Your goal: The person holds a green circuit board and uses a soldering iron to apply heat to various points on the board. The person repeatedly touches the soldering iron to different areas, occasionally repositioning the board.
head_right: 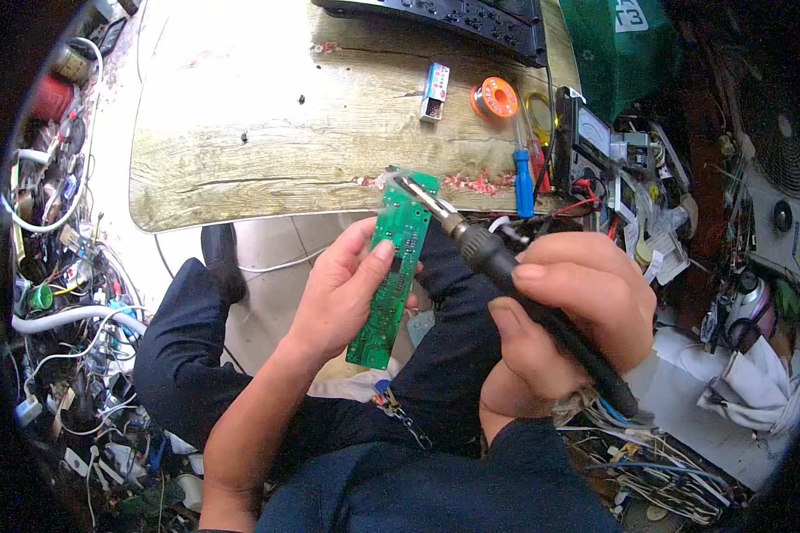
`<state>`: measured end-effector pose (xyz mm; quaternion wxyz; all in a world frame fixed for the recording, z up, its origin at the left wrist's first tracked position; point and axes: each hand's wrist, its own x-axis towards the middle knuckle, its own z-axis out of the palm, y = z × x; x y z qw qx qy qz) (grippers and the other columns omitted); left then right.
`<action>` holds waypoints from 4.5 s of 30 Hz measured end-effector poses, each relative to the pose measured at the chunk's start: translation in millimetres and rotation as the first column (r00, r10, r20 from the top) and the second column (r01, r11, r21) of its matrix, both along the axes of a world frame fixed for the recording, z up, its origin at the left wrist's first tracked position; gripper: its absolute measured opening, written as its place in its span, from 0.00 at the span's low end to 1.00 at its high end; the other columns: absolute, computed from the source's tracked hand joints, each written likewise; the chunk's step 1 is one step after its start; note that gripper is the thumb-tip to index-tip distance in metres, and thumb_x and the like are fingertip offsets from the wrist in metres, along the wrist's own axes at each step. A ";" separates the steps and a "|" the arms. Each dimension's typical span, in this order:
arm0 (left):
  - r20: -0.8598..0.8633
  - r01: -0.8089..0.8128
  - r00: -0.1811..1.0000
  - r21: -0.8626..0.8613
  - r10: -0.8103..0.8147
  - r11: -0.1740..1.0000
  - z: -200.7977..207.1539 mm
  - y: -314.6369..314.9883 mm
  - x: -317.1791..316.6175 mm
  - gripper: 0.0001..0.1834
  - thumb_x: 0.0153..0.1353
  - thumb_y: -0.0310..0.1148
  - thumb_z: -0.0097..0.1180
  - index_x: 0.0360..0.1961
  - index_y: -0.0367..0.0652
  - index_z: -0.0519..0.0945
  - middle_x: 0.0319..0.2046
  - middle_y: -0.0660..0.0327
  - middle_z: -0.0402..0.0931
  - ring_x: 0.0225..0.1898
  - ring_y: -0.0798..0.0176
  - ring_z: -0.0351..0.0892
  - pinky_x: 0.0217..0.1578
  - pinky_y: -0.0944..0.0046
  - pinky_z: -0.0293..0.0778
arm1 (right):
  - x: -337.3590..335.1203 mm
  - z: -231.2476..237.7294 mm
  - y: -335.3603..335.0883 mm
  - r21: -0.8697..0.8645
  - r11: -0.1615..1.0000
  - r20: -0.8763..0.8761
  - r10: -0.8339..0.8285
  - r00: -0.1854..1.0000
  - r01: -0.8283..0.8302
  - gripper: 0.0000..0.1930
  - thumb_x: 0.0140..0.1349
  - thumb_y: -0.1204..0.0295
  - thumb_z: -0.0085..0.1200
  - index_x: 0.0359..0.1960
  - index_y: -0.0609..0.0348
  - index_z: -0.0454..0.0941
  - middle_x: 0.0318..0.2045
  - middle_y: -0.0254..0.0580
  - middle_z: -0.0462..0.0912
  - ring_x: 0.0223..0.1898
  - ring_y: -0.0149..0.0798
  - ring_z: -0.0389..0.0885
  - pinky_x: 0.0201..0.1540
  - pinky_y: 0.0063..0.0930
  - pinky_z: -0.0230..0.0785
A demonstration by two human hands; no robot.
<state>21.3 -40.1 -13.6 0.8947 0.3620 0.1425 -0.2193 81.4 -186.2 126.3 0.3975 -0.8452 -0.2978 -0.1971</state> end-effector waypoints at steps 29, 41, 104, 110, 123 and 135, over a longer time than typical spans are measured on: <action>0.171 -0.323 0.941 0.191 0.293 0.927 27.9 47.7 -2.1 0.17 0.78 0.39 0.42 0.60 0.40 0.70 0.42 0.54 0.82 0.33 0.63 0.85 0.32 0.66 0.83 | 15.0 -19.9 -27.8 0.370 0.906 -0.094 0.256 0.962 -0.204 0.16 0.45 0.73 0.67 0.37 0.64 0.80 0.31 0.54 0.83 0.28 0.39 0.78 0.33 0.28 0.70; 0.174 -0.357 0.928 0.159 0.329 0.921 35.5 61.1 -8.3 0.21 0.80 0.41 0.36 0.63 0.40 0.69 0.41 0.54 0.82 0.32 0.64 0.85 0.32 0.67 0.82 | 11.2 -12.1 12.1 0.044 0.934 -0.004 0.355 0.935 -0.355 0.16 0.42 0.77 0.69 0.36 0.60 0.82 0.29 0.47 0.84 0.26 0.44 0.84 0.30 0.31 0.76; 0.191 -0.312 0.942 0.202 0.275 0.928 36.5 61.6 -11.2 0.20 0.80 0.40 0.35 0.59 0.38 0.71 0.42 0.55 0.82 0.34 0.63 0.86 0.31 0.68 0.82 | 15.3 -22.1 29.5 0.002 0.926 -0.028 0.378 0.925 -0.378 0.15 0.44 0.77 0.68 0.36 0.62 0.83 0.28 0.48 0.84 0.27 0.45 0.86 0.31 0.33 0.78; 0.187 -0.293 0.948 0.210 0.256 0.933 36.4 62.6 -12.0 0.19 0.80 0.40 0.35 0.59 0.39 0.71 0.42 0.54 0.82 0.33 0.63 0.86 0.31 0.67 0.82 | 15.2 -22.2 27.6 -0.004 0.923 -0.056 0.384 0.922 -0.384 0.16 0.44 0.77 0.68 0.37 0.62 0.82 0.28 0.49 0.84 0.27 0.46 0.86 0.32 0.33 0.78; 0.090 -0.251 0.966 0.132 0.241 0.959 38.2 63.3 -12.5 0.20 0.79 0.41 0.36 0.59 0.39 0.71 0.41 0.53 0.82 0.32 0.60 0.86 0.29 0.66 0.82 | 18.2 -27.1 22.1 0.016 0.928 -0.043 0.373 0.927 -0.373 0.16 0.44 0.76 0.69 0.38 0.62 0.83 0.28 0.50 0.84 0.27 0.47 0.86 0.31 0.33 0.77; 0.068 -0.224 0.974 0.111 0.217 0.968 36.6 62.9 -13.1 0.20 0.79 0.41 0.36 0.60 0.39 0.71 0.41 0.55 0.82 0.31 0.61 0.86 0.28 0.67 0.82 | 17.0 -28.7 23.5 -0.009 0.933 -0.074 0.359 0.930 -0.361 0.15 0.42 0.76 0.69 0.35 0.62 0.83 0.26 0.48 0.83 0.27 0.47 0.85 0.30 0.33 0.76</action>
